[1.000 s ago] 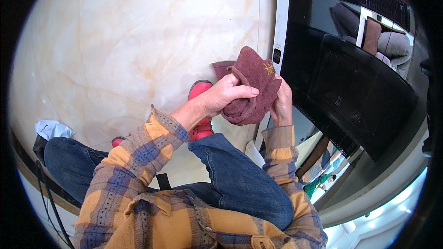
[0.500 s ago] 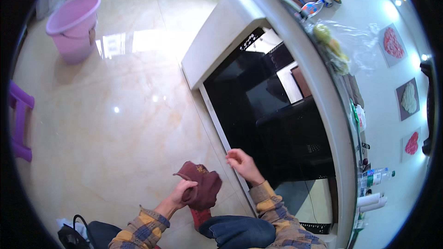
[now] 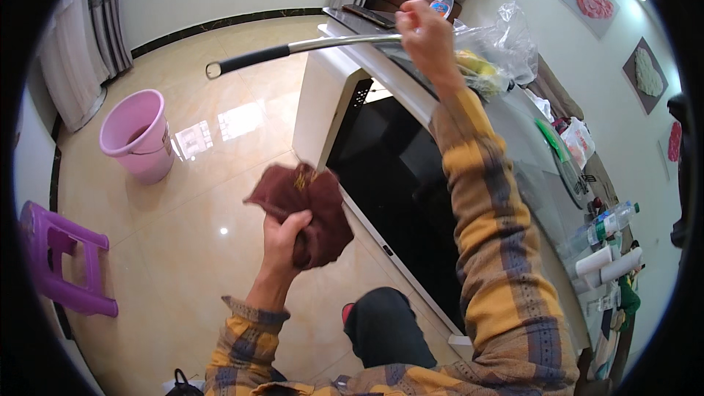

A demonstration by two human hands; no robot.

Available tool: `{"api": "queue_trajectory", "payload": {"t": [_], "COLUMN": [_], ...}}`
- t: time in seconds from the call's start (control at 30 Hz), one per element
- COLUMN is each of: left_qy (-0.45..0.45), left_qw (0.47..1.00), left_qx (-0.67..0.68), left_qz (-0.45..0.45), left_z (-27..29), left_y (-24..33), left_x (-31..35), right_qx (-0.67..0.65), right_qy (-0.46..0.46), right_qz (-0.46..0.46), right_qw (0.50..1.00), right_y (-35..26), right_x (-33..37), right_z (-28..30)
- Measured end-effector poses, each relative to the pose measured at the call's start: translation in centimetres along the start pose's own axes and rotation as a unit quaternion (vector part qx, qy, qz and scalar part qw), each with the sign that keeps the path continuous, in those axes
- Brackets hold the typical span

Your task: The person cleans the interior and exterior surfaces of a white cabinet with black shelves using a brown cloth and a spray bottle. They open the cabinet door, wipe the inside shelves and door, then wipe the exterior, occasionally spraying cleaner onto the cloth or surface.

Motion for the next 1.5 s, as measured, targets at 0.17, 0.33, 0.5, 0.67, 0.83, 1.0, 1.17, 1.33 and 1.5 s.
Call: {"api": "queue_trajectory", "payload": {"t": [0.17,0.33,0.5,0.67,0.83,1.0,1.17,1.33,1.5], "left_qy": [-0.019,0.021,0.067,0.087,0.131,0.129,0.009,-0.074,-0.063], "left_qw": [0.999,0.997,0.993,0.984,0.980,0.923,0.883,0.860,0.874], "left_qx": [-0.007,-0.061,-0.029,-0.059,-0.049,-0.206,-0.386,-0.364,-0.372], "left_qz": [-0.029,0.033,0.095,0.146,0.141,0.299,0.265,0.349,0.307], "left_z": [-9.5,-14.1,-21.3,-26.6,-27.4,-25.6,-24.0,-22.1,-21.5], "left_y": [5.4,9.0,11.4,13.4,9.1,1.0,-3.9,-6.1,-6.3], "left_x": [-5.4,-9.3,-14.0,-20.2,-27.5,-31.5,-31.9,-30.2,-30.3], "right_qx": [0.089,0.082,-0.007,-0.258,-0.440,-0.159,0.193,0.208,0.260], "right_qy": [-0.204,-0.189,-0.282,-0.291,0.100,0.337,0.125,0.019,-0.009], "right_qz": [0.058,0.034,-0.118,-0.356,-0.515,-0.551,-0.591,-0.588,-0.583], "right_qw": [0.973,0.978,0.952,0.850,0.729,0.747,0.773,0.781,0.770], "right_y": [4.9,4.8,6.2,9.4,21.0,43.0,59.0,66.9,68.6], "right_x": [4.5,7.3,5.4,4.6,-6.5,-18.1,-18.8,-18.2,-19.7], "right_z": [-7.7,-8.1,-8.1,-7.2,-7.9,-15.0,-17.4,-18.0,-19.9]}}
Point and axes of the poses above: each hand's wrist, its own x-axis away from the middle knuckle, its own z-axis out of the back of the hand, y = z × x, the point moved 5 cm from there along -x, towards the middle knuckle, and after that the axes turned 1 degree about y, right-handed, at the moved point
